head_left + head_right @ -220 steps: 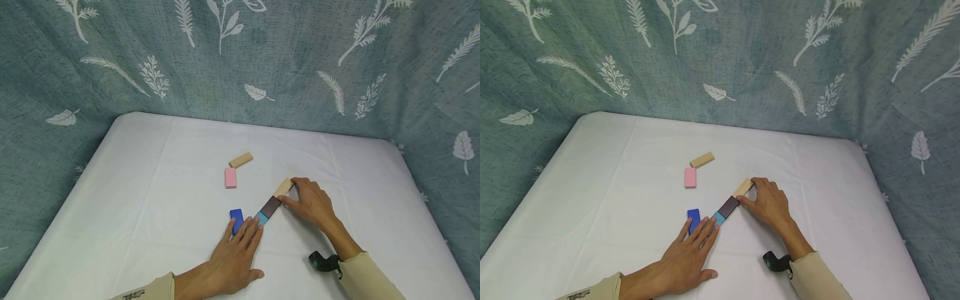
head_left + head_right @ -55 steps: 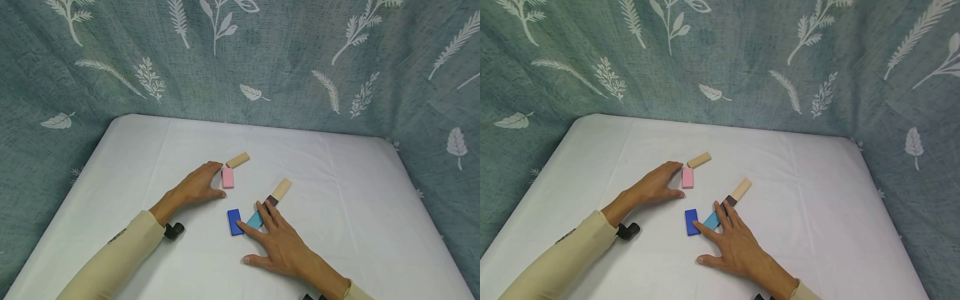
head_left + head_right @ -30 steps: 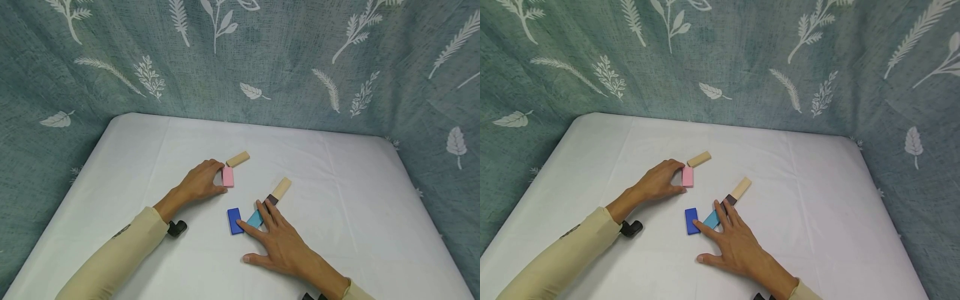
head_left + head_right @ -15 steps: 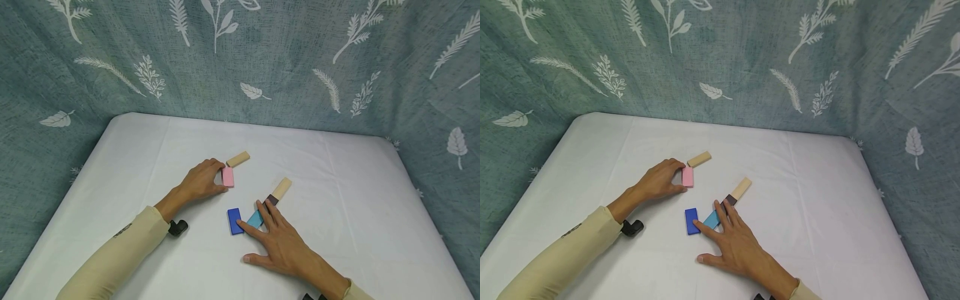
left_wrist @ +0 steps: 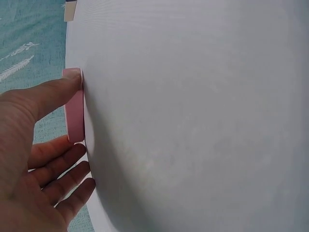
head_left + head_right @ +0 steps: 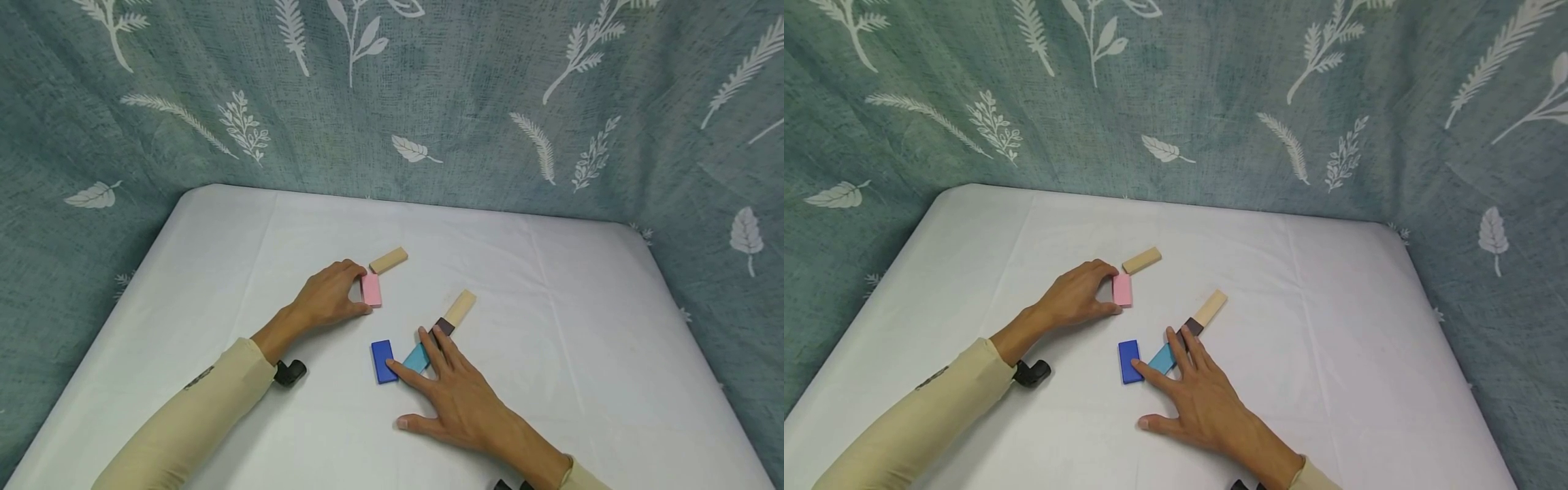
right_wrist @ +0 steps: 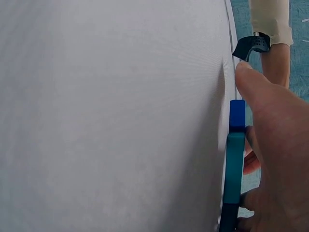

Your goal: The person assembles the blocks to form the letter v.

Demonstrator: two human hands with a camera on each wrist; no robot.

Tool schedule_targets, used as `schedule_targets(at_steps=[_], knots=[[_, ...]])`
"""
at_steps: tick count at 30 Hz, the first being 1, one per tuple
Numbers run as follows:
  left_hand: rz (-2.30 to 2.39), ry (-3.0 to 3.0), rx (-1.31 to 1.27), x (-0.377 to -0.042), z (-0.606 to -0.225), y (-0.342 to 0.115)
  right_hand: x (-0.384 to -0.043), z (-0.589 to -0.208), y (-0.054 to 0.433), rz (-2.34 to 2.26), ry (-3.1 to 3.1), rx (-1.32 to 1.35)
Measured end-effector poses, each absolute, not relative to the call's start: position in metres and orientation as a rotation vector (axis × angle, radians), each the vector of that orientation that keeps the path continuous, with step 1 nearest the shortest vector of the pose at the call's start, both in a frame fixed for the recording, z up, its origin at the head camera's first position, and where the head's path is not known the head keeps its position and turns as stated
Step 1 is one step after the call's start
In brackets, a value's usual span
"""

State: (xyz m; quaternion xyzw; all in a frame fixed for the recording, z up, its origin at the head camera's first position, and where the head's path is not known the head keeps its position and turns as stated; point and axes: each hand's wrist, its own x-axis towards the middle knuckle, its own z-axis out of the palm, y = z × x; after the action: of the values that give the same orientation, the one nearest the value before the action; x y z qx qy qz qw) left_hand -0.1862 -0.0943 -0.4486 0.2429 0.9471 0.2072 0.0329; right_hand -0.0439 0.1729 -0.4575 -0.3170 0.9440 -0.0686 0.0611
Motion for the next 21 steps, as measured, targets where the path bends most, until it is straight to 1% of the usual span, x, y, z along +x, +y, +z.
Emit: schedule_targets(at_steps=[21], knots=[[0.696, 2.903, 0.716, -0.1820, -0.4494, -0.0952, -0.0442, -0.4565, 0.1731, -0.216, 2.863, -0.970]])
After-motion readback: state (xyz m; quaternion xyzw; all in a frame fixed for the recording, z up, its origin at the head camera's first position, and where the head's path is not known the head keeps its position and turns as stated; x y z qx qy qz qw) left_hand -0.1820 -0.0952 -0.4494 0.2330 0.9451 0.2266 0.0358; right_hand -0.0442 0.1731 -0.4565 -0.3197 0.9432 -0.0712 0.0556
